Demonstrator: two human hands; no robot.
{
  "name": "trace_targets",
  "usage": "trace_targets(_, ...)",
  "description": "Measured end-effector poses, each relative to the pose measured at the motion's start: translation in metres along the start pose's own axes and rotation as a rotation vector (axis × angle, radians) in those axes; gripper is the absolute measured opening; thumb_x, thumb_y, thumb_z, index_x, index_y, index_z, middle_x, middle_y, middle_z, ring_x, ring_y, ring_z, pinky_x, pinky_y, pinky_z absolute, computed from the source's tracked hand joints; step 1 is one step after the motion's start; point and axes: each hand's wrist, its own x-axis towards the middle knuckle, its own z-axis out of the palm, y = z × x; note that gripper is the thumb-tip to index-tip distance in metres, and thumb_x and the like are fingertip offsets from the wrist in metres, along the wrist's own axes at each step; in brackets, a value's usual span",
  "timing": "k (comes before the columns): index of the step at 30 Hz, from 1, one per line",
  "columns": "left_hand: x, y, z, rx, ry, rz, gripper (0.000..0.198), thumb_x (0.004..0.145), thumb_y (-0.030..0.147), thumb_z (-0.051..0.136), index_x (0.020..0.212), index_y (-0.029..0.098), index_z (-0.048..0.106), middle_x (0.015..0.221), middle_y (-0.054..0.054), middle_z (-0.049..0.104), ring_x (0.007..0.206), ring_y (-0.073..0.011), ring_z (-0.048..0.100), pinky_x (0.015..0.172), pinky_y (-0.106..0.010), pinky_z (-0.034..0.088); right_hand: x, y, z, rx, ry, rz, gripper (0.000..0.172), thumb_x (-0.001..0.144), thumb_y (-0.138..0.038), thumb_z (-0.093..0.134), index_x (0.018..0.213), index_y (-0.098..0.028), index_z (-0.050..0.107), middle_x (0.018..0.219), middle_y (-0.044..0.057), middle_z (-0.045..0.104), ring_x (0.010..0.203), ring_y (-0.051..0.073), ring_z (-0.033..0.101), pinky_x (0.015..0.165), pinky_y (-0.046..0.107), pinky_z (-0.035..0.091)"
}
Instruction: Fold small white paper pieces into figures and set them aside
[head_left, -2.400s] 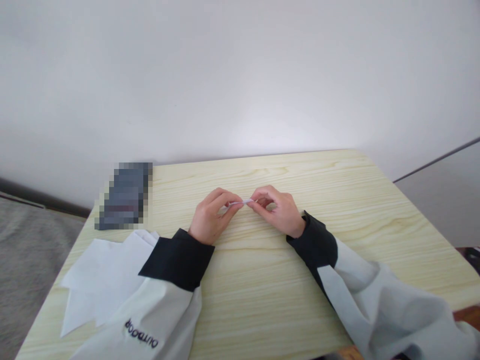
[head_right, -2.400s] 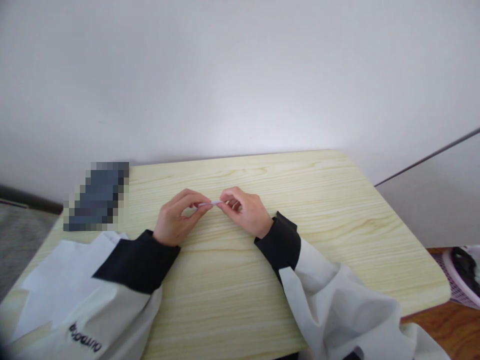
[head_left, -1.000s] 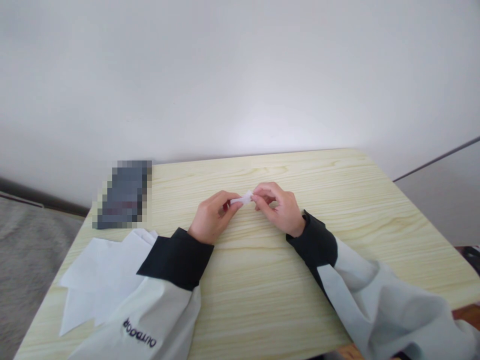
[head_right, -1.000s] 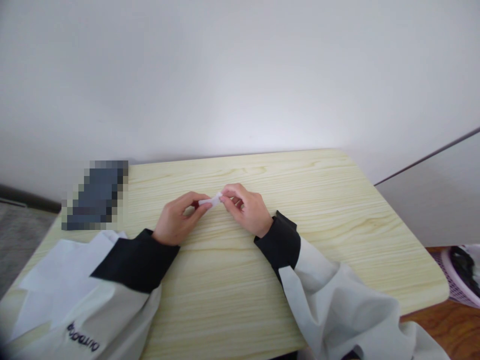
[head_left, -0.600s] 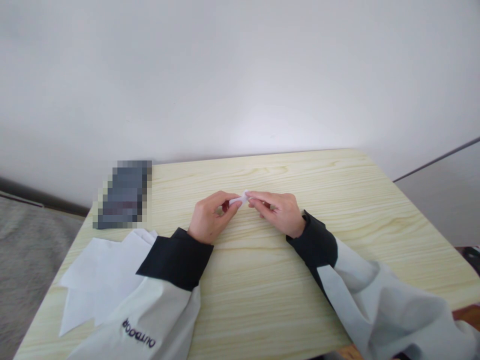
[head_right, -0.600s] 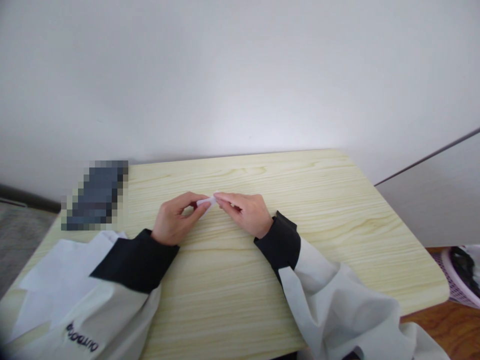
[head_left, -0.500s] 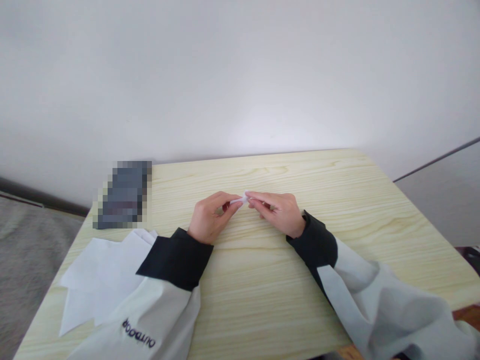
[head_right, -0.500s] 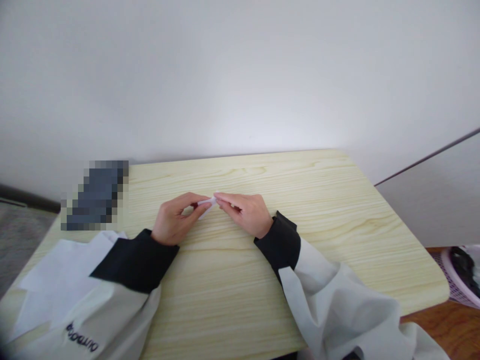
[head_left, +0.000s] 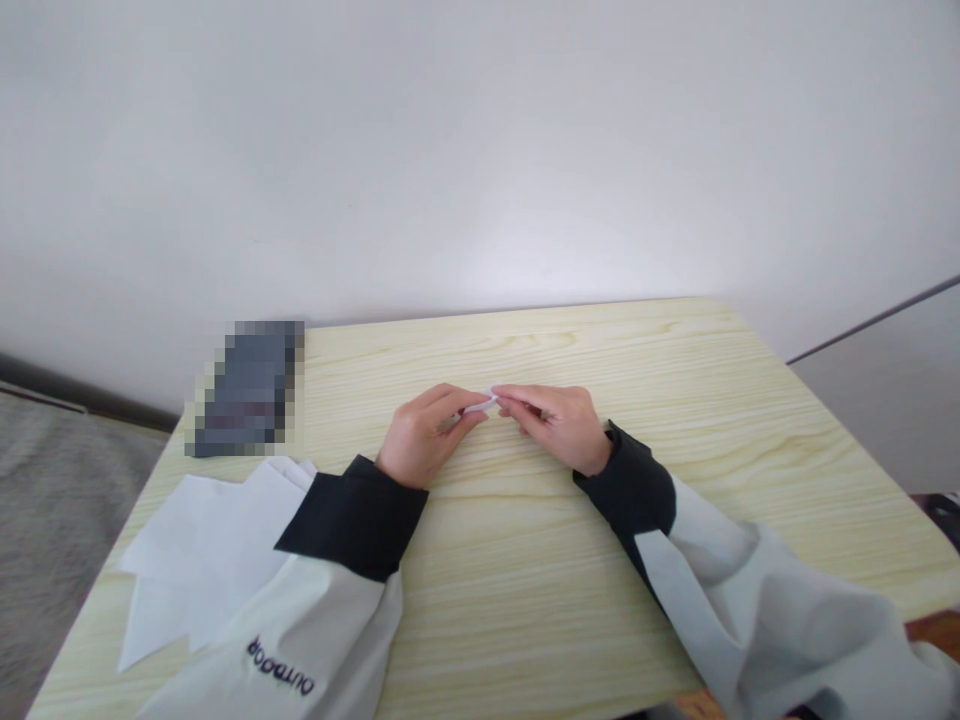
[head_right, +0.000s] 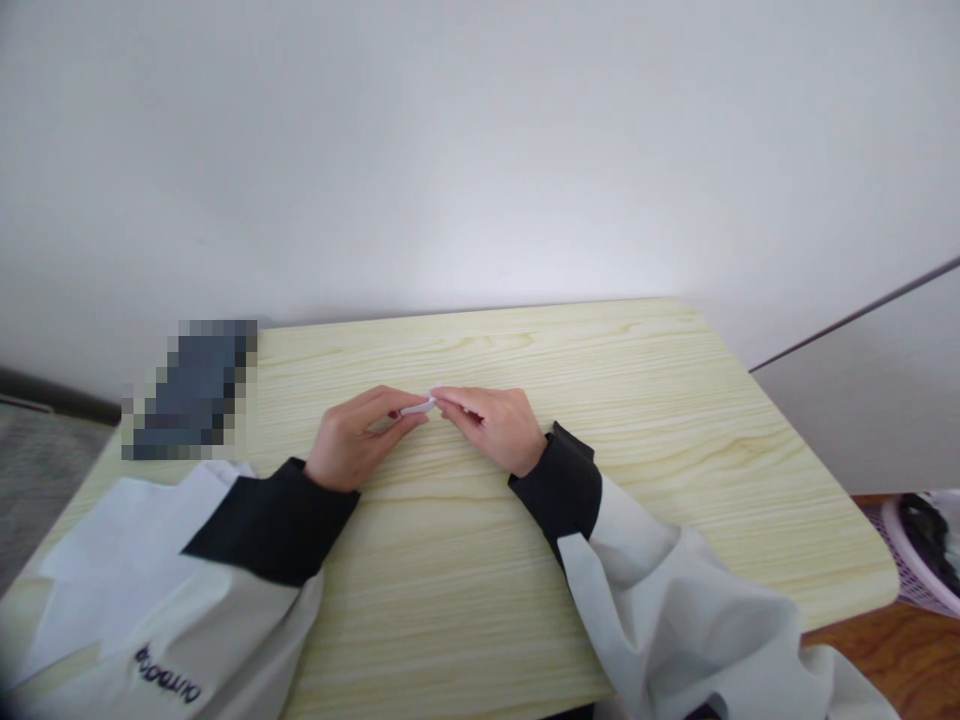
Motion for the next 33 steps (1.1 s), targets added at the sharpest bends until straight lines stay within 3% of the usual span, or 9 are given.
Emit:
trace_targets(7,0.0008,0.0027,0.0003,-0.018,0.037,-0.061,0.013,0.083,0.021,0.059,0.09,0.015,0.069,0.08,-0.004,0.069,0.062,-0.009,0.057,0.061,-0.021,0.047,-0.0008,-0.0013,-0.0008,-0.036,-0.004,0.038,0.019,0.087,-0.028,0.054,0.1,-0.024,0.066,0.081,-0.003,0.073,0.053,0.007,0.064,0.048,0.016,0.046)
trace_targets(16,0.0004,0.0018,-0.0004,0.012,0.044,0.035,0.013,0.083,0.02,0.059,0.089,0.016,0.069,0.083,-0.006,0.069,0.074,-0.0126,0.063,0.069,-0.022,0.051,0.0012,-0.0015,-0.0013,-0.068,-0.068,0.049,0.018,0.087,-0.028,0.053,0.098,-0.023,0.066,0.077,-0.003,0.073,0.05,0.007,0.062,0.049,0.016,0.044)
trace_targets(26,-0.0022,-0.0028,-0.0005,0.14,0.041,0.11,0.013,0.084,0.021,0.059,0.089,0.019,0.07,0.083,-0.006,0.068,0.074,-0.0135,0.062,0.068,-0.024,0.051,0.0026,-0.0008,-0.0021,-0.111,-0.188,0.049,0.018,0.092,-0.028,0.045,0.094,-0.021,0.062,0.084,-0.002,0.072,0.052,0.007,0.062,0.056,0.018,0.043)
trace_targets(33,-0.0022,-0.0024,0.0001,0.117,0.056,0.088,0.013,0.084,0.022,0.058,0.089,0.019,0.07,0.082,-0.005,0.068,0.074,-0.013,0.062,0.067,-0.024,0.05,0.0018,-0.0001,-0.0024,-0.08,-0.135,0.059,0.018,0.09,-0.032,0.048,0.095,-0.023,0.063,0.08,-0.003,0.072,0.051,0.007,0.061,0.051,0.018,0.042)
